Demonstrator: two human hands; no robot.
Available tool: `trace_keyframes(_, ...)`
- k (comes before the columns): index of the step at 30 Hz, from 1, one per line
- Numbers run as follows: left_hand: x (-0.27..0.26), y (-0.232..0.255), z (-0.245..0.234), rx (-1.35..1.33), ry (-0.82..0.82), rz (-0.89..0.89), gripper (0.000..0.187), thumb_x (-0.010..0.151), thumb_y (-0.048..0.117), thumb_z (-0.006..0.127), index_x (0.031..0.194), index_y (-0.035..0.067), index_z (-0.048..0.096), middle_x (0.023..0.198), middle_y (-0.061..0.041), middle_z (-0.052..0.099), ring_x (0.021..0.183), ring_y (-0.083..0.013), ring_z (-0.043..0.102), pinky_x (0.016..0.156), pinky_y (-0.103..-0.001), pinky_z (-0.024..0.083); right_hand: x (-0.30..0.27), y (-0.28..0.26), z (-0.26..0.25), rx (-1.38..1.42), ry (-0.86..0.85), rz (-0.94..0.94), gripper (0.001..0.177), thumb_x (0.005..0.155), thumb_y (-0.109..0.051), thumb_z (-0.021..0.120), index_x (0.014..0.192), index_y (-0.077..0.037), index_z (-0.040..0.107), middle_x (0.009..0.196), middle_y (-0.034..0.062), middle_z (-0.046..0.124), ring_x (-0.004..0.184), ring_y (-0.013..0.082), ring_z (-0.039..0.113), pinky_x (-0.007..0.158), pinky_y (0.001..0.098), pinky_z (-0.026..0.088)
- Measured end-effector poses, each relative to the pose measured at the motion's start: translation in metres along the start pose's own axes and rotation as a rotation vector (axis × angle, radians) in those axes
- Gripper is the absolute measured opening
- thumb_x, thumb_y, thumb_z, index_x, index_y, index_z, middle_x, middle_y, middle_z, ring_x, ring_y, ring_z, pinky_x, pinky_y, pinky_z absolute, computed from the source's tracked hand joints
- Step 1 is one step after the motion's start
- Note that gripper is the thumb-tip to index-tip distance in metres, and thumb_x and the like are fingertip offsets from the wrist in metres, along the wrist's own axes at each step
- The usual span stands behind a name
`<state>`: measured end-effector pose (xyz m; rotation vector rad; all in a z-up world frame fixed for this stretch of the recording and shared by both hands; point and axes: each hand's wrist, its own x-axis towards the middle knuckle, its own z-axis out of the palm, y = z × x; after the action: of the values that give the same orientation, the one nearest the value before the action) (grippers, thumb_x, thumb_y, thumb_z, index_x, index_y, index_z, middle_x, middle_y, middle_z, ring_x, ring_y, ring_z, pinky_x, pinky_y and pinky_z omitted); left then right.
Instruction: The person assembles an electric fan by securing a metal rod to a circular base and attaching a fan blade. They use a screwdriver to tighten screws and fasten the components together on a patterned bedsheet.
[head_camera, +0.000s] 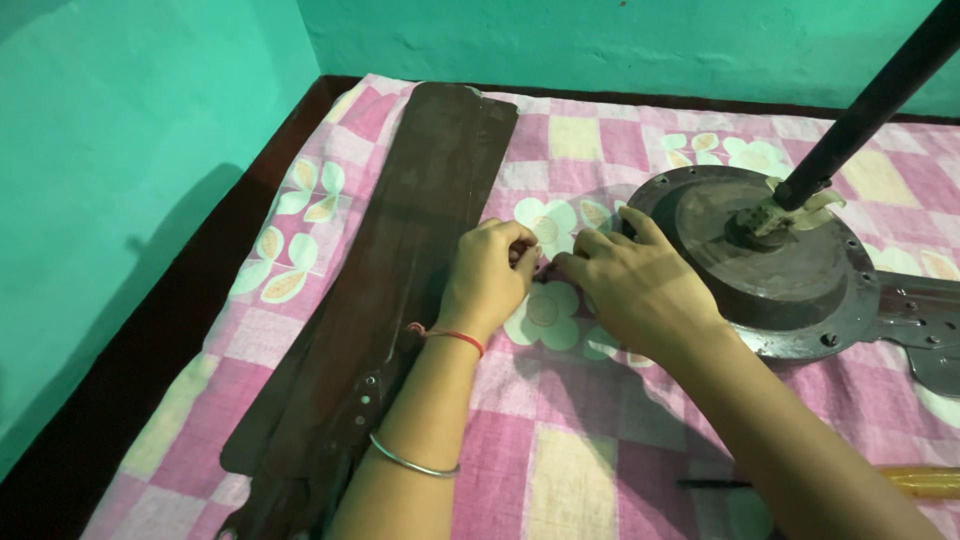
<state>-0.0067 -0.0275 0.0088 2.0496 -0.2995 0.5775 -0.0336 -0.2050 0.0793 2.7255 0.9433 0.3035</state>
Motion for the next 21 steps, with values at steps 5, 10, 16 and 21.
trace_keyframes(5, -0.004, 0.011, 0.000, 0.339, 0.018, -0.029, 0.016, 0.089, 0.022, 0.074, 0.087, 0.006, 0.074, 0.092, -0.013, 0.071, 0.086, -0.0356, 0.070, 0.072, -0.047, 0.057, 0.000, 0.001, 0.003, -0.016, 0.037, -0.018, 0.059, 0.083, -0.019, 0.069, 0.140, -0.016, 0.058, 0.123, 0.0071, 0.065, 0.117, 0.0216, 0.063, 0.116, 0.0462, 0.033)
trace_keyframes(10, -0.005, 0.019, -0.007, 0.342, -0.033, -0.016, 0.015, 0.088, 0.022, 0.073, 0.092, 0.008, 0.073, 0.097, -0.012, 0.070, 0.087, -0.0346, 0.070, 0.071, -0.046, 0.057, 0.001, -0.002, 0.004, -0.061, 0.016, -0.016, 0.068, 0.082, -0.021, 0.069, 0.148, -0.019, 0.054, 0.123, 0.0068, 0.065, 0.116, 0.0221, 0.062, 0.116, 0.0469, 0.031)
trace_keyframes(16, -0.005, 0.016, -0.006, 0.281, -0.045, 0.024, 0.012, 0.083, 0.020, 0.075, 0.091, 0.011, 0.076, 0.093, -0.011, 0.070, 0.082, -0.0317, 0.072, 0.068, -0.044, 0.056, 0.000, -0.003, 0.003, -0.035, -0.025, 0.017, 0.050, 0.080, -0.019, 0.070, 0.129, -0.018, 0.061, 0.118, 0.0046, 0.065, 0.117, 0.0214, 0.062, 0.118, 0.0463, 0.030)
trace_keyframes(21, -0.002, 0.010, -0.005, 0.246, -0.024, -0.052, 0.018, 0.085, 0.024, 0.079, 0.085, 0.007, 0.072, 0.092, -0.011, 0.071, 0.083, -0.0325, 0.071, 0.069, -0.044, 0.056, -0.002, -0.002, 0.007, -0.006, 0.047, 0.013, 0.030, 0.086, -0.022, 0.070, 0.112, -0.010, 0.063, 0.110, 0.0075, 0.066, 0.116, 0.0230, 0.063, 0.119, 0.0478, 0.031)
